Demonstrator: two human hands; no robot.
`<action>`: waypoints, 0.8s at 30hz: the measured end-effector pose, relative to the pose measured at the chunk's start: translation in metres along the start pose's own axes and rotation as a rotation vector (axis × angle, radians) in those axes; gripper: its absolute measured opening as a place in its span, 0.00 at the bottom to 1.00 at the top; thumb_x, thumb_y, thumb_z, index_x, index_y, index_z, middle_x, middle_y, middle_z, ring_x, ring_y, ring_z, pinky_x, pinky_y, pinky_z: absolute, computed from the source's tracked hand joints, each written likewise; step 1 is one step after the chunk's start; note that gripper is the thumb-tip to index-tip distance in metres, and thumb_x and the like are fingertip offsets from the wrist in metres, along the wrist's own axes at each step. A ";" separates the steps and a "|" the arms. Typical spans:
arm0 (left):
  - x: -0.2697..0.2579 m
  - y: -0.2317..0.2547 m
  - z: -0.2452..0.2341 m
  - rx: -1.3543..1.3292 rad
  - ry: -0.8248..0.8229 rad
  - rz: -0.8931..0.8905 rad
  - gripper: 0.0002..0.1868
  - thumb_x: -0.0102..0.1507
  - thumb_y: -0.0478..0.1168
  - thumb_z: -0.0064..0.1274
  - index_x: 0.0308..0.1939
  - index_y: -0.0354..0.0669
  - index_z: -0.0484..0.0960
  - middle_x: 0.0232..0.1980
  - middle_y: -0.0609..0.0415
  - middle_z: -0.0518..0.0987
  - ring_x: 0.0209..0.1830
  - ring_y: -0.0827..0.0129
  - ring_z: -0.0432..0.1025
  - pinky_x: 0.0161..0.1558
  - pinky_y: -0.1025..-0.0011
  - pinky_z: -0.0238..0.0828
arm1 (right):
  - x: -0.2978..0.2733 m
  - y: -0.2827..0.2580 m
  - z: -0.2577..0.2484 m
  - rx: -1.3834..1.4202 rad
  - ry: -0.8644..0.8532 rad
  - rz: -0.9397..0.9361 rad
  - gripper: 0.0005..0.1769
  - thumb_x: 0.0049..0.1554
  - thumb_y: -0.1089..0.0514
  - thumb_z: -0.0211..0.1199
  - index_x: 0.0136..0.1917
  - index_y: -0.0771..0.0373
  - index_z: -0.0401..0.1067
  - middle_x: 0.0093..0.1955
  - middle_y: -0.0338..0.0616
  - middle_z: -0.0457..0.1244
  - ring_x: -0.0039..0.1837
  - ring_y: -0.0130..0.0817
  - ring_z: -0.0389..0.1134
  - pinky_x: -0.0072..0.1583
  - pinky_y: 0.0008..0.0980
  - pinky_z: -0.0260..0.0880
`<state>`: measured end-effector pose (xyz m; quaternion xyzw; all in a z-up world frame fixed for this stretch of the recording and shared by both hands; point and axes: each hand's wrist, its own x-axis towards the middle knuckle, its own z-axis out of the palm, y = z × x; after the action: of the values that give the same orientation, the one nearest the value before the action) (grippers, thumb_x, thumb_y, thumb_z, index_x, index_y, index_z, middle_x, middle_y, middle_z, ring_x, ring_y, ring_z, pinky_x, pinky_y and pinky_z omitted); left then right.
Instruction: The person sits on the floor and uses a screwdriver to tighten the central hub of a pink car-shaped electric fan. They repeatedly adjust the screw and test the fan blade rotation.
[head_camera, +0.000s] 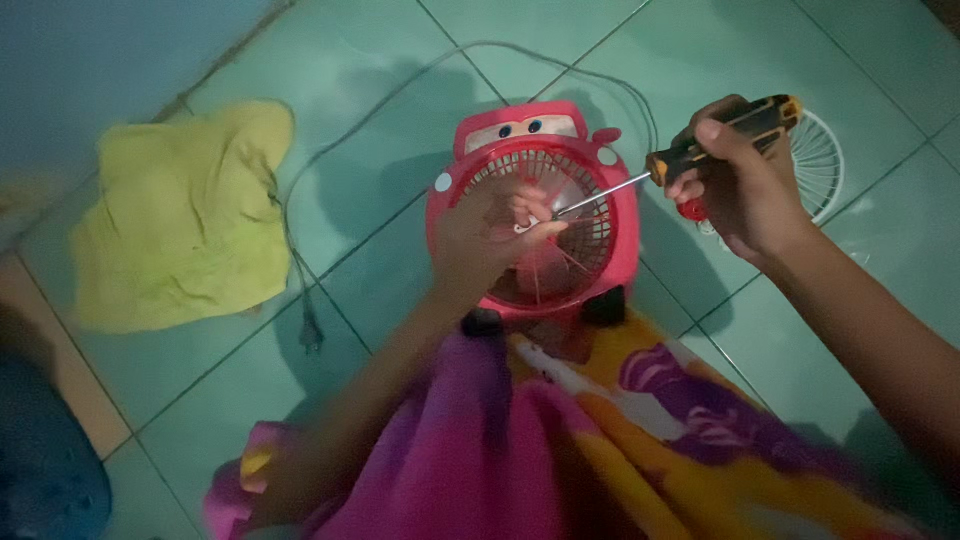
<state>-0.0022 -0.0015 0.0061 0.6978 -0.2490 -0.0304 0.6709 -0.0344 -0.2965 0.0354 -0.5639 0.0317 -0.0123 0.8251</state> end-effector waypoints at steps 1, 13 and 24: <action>0.000 0.001 0.000 0.010 0.002 -0.027 0.20 0.60 0.36 0.70 0.52 0.40 0.79 0.44 0.61 0.83 0.42 0.82 0.75 0.48 0.80 0.77 | 0.001 0.000 0.001 0.000 -0.005 0.003 0.13 0.69 0.54 0.64 0.55 0.64 0.66 0.44 0.49 0.66 0.43 0.34 0.72 0.46 0.26 0.74; 0.007 0.016 -0.004 0.282 -0.030 0.301 0.19 0.59 0.36 0.70 0.49 0.45 0.76 0.48 0.59 0.81 0.50 0.69 0.77 0.49 0.75 0.76 | 0.002 -0.005 -0.001 -0.039 -0.047 -0.033 0.13 0.68 0.53 0.65 0.53 0.65 0.67 0.40 0.48 0.66 0.40 0.32 0.71 0.45 0.28 0.74; 0.002 0.007 -0.002 -0.049 -0.067 -0.063 0.33 0.61 0.34 0.68 0.65 0.37 0.67 0.50 0.56 0.82 0.48 0.76 0.80 0.50 0.76 0.78 | 0.002 0.002 -0.008 -0.036 -0.029 -0.019 0.12 0.69 0.55 0.63 0.51 0.66 0.67 0.41 0.49 0.67 0.39 0.33 0.71 0.45 0.28 0.72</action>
<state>-0.0024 -0.0006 0.0132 0.6872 -0.2482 -0.0811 0.6779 -0.0330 -0.3029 0.0306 -0.5791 0.0145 -0.0112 0.8151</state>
